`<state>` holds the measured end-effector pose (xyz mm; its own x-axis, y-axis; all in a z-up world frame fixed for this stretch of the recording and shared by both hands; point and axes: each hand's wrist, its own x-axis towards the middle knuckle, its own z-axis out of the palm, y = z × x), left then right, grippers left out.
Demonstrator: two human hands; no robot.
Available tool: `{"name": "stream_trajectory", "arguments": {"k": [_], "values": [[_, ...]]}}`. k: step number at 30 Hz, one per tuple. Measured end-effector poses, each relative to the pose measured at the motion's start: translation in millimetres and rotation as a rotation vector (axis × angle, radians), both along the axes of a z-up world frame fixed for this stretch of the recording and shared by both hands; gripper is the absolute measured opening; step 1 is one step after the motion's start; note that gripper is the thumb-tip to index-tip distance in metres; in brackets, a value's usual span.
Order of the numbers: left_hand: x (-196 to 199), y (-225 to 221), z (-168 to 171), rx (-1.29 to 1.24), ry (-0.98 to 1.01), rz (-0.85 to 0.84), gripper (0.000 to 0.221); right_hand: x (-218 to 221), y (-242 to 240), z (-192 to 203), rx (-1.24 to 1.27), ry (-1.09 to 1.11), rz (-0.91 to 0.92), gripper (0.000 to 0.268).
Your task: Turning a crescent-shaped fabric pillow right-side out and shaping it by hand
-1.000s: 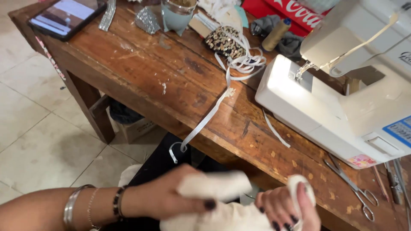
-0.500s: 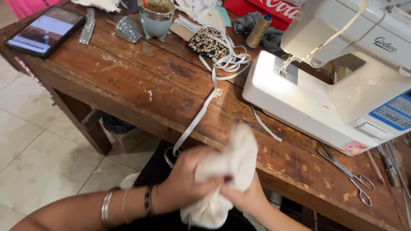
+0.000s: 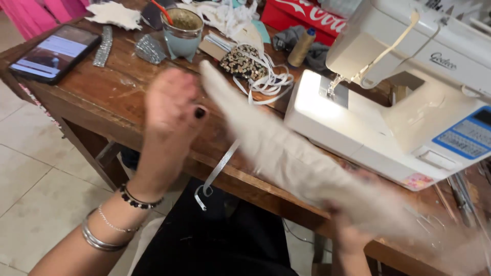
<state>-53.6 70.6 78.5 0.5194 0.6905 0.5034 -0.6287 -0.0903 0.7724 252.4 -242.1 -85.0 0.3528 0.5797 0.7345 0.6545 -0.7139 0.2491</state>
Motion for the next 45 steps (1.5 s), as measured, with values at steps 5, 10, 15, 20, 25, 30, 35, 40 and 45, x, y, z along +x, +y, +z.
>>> {"name": "stream_trajectory", "arguments": {"k": [5, 10, 15, 20, 25, 30, 35, 40, 45], "values": [[-20, 8, -22, 0.451, 0.199, 0.486, 0.038, -125, 96, 131, -0.411, 0.073, 1.065, 0.059], [-35, -25, -36, 0.514, 0.347, 0.223, 0.019, -66, 90, 205, -0.309, 0.544, 1.270, 0.023], [-51, -32, -45, 0.730, 0.293, 0.218, 0.025, -51, 156, 185, -0.652, 0.464, 1.018, 0.043], [-66, -24, -67, 0.690, 0.606, 0.162, 0.035, -89, 199, 168, -0.984, 0.361, 0.790, 0.087], [-72, -20, -93, 0.543, 0.949, -0.184, 0.059, -103, 201, 193, -0.888, 0.754, 0.885, 0.093], [-67, -40, -114, 0.396, 0.952, -0.620, 0.074, -108, 178, 155, -0.654, 0.513, 1.044, 0.104], [-72, -27, -103, -0.069, 0.572, -0.792, 0.010, -98, 151, 172, -0.790, 0.401, 0.829, 0.097], [-74, -41, -98, -0.298, 0.725, -0.677, 0.036, -113, 174, 184, -0.777, 0.521, 0.931, 0.084], [-78, -40, -112, -0.434, 0.616, -0.420, 0.036, -73, 253, 182, -0.825, 0.684, 0.869, 0.082]]}}
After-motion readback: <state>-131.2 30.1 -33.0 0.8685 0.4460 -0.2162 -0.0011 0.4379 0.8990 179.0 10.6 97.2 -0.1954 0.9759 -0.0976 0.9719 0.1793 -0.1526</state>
